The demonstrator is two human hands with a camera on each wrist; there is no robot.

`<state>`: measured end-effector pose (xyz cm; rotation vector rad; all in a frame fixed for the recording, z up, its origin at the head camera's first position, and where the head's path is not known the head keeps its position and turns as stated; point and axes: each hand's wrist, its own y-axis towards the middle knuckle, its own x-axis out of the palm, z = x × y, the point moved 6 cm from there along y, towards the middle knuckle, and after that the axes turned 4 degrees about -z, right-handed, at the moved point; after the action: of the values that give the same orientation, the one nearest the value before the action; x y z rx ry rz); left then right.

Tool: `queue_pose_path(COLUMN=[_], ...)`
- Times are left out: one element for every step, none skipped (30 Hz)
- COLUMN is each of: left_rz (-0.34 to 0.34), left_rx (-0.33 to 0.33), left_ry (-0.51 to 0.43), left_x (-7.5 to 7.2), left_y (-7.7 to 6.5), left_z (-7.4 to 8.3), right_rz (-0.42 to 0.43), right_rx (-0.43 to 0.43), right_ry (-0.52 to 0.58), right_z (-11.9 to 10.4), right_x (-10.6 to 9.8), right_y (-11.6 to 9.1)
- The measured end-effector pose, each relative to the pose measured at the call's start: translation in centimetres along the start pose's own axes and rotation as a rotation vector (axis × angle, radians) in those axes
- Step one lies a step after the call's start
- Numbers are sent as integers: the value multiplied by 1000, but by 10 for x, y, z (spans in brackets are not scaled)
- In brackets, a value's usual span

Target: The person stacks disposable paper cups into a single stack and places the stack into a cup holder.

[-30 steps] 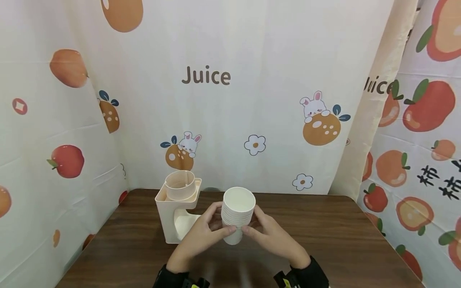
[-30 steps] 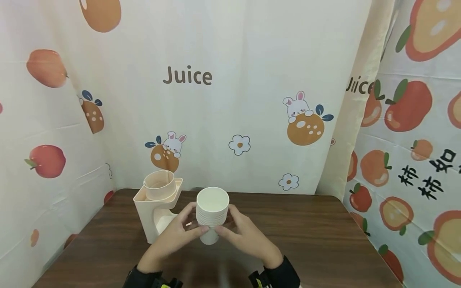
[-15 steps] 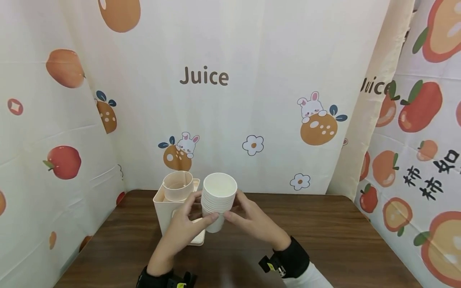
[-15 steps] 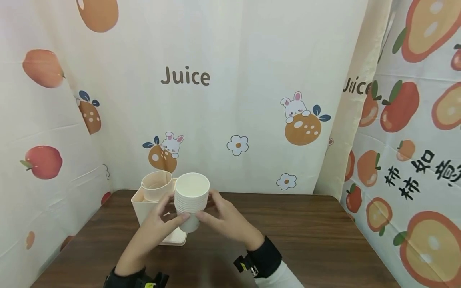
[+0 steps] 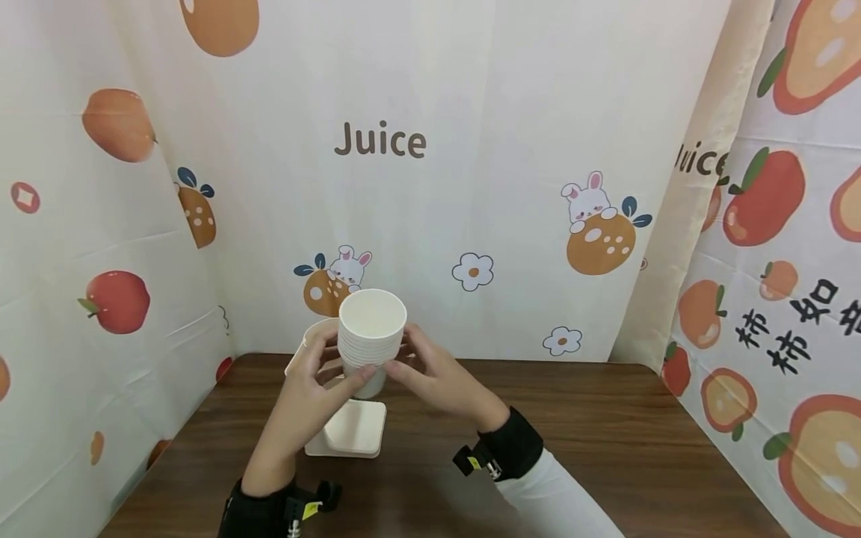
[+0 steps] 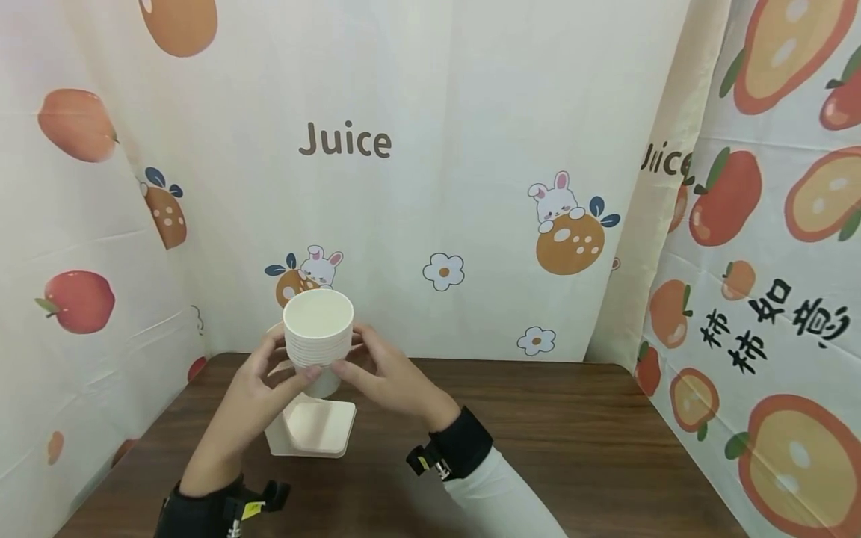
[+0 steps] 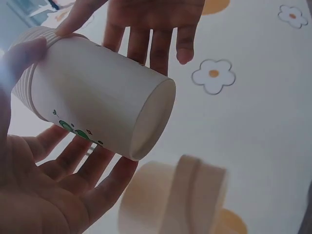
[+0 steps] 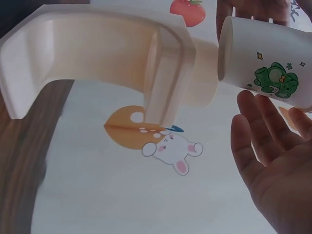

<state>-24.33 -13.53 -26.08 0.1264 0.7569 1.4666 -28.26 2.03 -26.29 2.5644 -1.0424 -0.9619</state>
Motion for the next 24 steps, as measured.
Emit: queue_pose_path(left_rz=[5,9,10,12,14,16,18,21,26,30,37,42,48,54,59,64,67,69,72,74,75,76,76,78], left_rx=[7,16,4,-9,-13,-20,-22,-23,-24,-24,-25,-29,-28,-29,-25,-22,-19,-16,-14,-11,-7,-8,-11,-12], left_ry=[14,25,32,39,47,47,44,44,45,47,47,46,44,44,46,46,48,53,62,73,82,91,100,109], left_x=[-3,-6,-9,-11,-13,-15,-17,-19,-21,-23,-25,-27,-28,-30,-32,-34,-35,-37,-38,-40,-41,-42,-43,-43], left_y=[2,3,4,5,6,7,9,10,12,14,16,18,20,22,23,25,26,27,28,30,31,32,33,34], left_z=[5,10,13,14,16,16,16,15,15,13,8,6,6,5,5,5,5,8,7,6,4,2,0,-3], right_rz=[-4,-8,-13,-14,-12,-8,-5,-1,5,11,17,21,22,24,28,33,37,36,36,38,38,38,37,38], right_rx=[10,23,36,45,51,56,56,58,56,55,48,46,42,41,34,27,18,16,8,0,-6,-11,-15,-20], right_ry=[2,3,4,-7,-17,-26,-37,-51,-67,-75,-74,-71,-71,-68,-68,-65,-66,-64,-62,-54,-51,-46,-42,-41], right_z=[-1,-2,-3,-4,-5,-6,-6,-6,-7,-5,0,5,5,5,5,5,4,1,-4,-2,0,3,5,8], right_x=[0,0,0,-1,-1,-1,-2,-2,-2,-2,-2,-1,-1,-1,-1,-1,-1,-2,-2,-1,0,1,1,2], right_y=[3,6,8,11,14,16,19,22,26,29,33,36,39,42,44,47,49,51,53,55,57,60,62,63])
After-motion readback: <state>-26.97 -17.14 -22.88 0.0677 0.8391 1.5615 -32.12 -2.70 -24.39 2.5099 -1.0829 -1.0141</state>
